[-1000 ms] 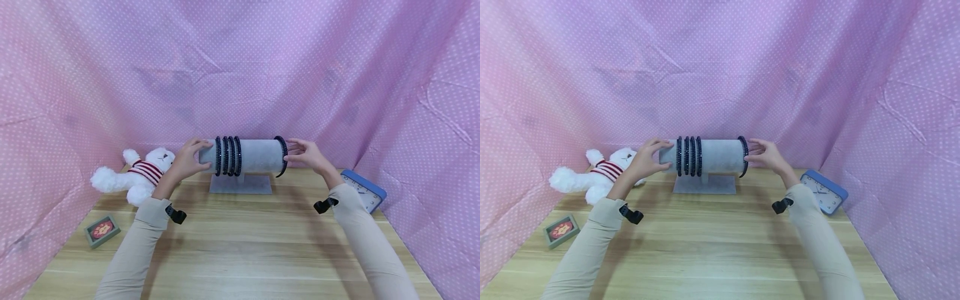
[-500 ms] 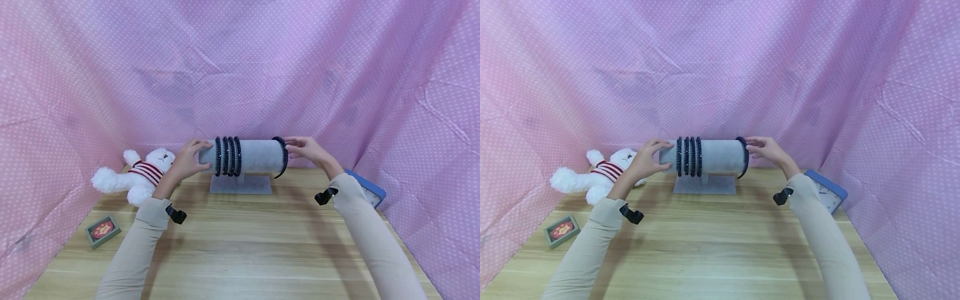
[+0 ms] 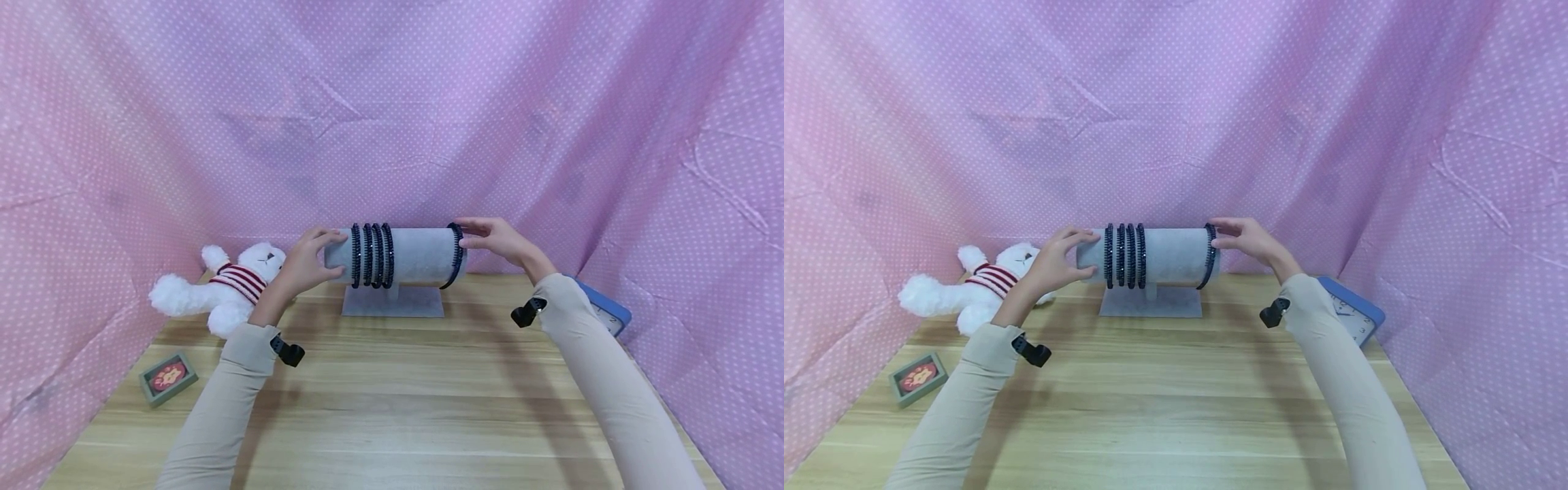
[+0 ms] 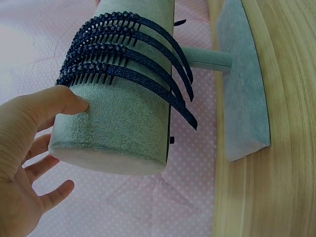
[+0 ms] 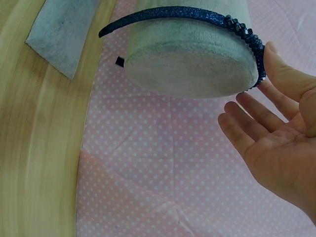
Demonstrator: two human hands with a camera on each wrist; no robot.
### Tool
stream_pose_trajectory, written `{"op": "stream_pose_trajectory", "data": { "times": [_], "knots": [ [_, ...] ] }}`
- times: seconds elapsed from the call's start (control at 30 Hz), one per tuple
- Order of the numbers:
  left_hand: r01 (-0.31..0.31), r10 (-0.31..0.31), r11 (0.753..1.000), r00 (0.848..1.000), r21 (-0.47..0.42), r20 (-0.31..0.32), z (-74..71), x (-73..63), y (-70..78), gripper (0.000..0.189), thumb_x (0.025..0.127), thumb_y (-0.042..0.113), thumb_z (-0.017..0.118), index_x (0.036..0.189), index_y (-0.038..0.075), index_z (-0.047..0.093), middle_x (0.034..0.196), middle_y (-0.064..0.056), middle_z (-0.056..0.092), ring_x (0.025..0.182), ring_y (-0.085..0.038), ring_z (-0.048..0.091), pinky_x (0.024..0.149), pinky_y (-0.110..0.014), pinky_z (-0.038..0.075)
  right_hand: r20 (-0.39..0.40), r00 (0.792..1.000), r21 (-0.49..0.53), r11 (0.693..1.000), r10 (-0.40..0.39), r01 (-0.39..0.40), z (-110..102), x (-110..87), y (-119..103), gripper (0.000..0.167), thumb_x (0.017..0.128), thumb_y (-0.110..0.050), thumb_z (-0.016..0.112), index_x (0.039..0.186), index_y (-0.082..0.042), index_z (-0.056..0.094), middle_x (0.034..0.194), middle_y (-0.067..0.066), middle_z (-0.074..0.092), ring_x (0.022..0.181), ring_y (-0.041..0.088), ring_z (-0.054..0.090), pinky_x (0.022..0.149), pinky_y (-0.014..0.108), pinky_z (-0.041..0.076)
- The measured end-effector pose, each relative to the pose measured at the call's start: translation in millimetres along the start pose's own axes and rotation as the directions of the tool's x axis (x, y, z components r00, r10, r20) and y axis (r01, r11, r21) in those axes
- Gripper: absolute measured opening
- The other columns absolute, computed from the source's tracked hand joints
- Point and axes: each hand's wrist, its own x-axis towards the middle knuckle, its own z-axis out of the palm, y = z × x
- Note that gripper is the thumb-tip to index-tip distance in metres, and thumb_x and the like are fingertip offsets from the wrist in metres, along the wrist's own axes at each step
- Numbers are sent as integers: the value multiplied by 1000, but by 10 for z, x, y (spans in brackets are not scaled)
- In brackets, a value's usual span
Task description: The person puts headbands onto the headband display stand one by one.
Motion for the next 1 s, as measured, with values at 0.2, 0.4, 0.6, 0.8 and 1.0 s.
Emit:
{"op": "stream_pose_trajectory", "data": {
  "times": [0.2,0.4,0.6,0.8,1.0],
  "knots": [
    [12,-12,1000,1000,-4,3,-8,-1,12,62,83,17,83,140,9,61,139,-12,56,133,-33,49,110,-55,44,5,1000,-36,999,-4,4,41,1,-58,61,95,-21,73,152,-14,50,163,11,40,153,34,31,124,54,29],
    [-2,2,1000,1000,-4,-5,-1,1,-2,62,82,16,83,139,9,62,139,-13,56,132,-34,49,110,-55,45,-9,999,-92,995,-34,33,115,21,-97,60,93,-19,76,149,-14,54,160,13,43,153,35,30,125,53,26],
    [-7,7,1000,1000,1,-8,18,8,-22,62,82,16,83,139,9,62,138,-12,57,131,-33,50,110,-54,45,-7,998,-153,986,-64,62,208,52,-169,60,91,-18,77,147,-11,56,156,16,48,153,35,32,126,53,23],
    [-8,8,1000,1000,-1,-9,13,7,-19,62,82,16,83,139,8,62,137,-13,57,130,-33,51,109,-54,45,-2,997,-234,969,-77,75,299,82,-260,61,91,-21,78,147,-14,56,154,16,51,148,34,41,122,52,32],
    [-2,2,1000,1000,1,-5,4,4,-4,62,82,16,83,139,8,62,138,-13,57,131,-33,50,109,-54,45,0,994,-253,962,-109,105,374,121,-311,60,90,-17,79,146,-12,57,151,15,53,144,32,46,121,49,36]
  ]
}}
